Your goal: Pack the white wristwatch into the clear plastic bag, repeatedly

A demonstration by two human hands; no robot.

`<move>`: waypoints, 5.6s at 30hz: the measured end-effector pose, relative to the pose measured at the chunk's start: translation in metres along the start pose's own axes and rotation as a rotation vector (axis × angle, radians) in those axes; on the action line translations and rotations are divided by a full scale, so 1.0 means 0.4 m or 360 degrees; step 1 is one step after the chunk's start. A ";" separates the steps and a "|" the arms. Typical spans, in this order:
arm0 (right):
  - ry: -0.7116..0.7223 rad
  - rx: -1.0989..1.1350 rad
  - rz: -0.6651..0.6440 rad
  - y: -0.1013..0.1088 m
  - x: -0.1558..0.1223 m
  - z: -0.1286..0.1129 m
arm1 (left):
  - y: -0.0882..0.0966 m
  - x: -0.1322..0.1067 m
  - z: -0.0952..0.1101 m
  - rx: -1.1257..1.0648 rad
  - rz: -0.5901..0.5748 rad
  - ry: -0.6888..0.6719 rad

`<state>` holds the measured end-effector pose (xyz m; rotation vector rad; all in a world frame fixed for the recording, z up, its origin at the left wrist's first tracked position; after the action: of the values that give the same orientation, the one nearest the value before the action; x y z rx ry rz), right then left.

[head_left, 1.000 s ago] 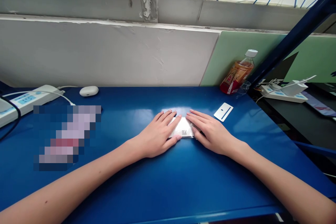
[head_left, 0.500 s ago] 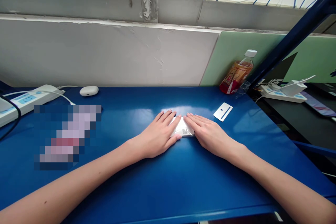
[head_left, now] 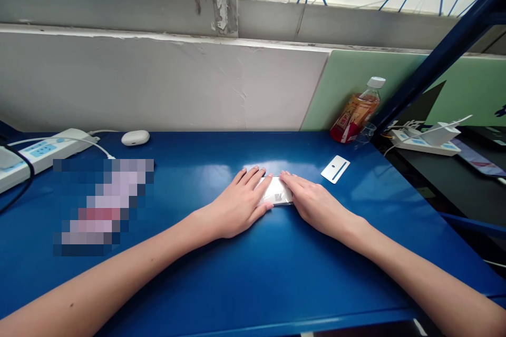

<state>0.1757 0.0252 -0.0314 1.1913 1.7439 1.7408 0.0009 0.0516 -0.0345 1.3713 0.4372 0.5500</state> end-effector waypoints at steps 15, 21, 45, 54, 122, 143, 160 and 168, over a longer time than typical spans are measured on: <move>-0.0205 0.0280 0.0162 0.017 -0.009 0.049 | -0.001 -0.003 -0.002 -0.0023 0.0003 0.0017; -0.0173 0.0099 0.0255 0.026 -0.007 0.099 | 0.000 -0.005 -0.006 -0.0086 0.0071 0.0032; 0.0076 0.0353 0.0175 0.016 -0.007 0.074 | 0.005 -0.009 -0.021 -0.0145 0.0260 0.0038; 0.0035 0.0499 0.0036 0.006 -0.006 0.071 | 0.009 -0.009 -0.018 -0.0131 0.0271 0.0013; 0.0042 0.0324 -0.0055 0.046 -0.006 0.071 | 0.011 -0.007 -0.016 -0.0166 0.0213 0.0053; -0.0144 0.0306 0.0509 0.118 -0.005 0.126 | 0.008 -0.006 -0.021 -0.0203 0.0204 0.0052; -0.1025 0.2689 0.0523 0.044 0.001 0.129 | 0.007 -0.007 -0.023 -0.0189 0.0207 0.0038; -0.0945 0.3191 0.0245 0.067 0.013 0.102 | 0.009 -0.006 -0.009 -0.0017 0.0012 0.0014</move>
<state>0.2125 0.0503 -0.0104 1.9763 2.5964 -1.0306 -0.0035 0.0533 -0.0315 1.3611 0.4360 0.5640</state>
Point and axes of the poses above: each hand's wrist, its own x-axis towards the middle knuckle, its own y-axis out of the back of the hand, z = x × y, the point moved 4 cm from there along x, towards the middle knuckle, and after that the axes turned 1 degree about -x, right-handed, at the moved point
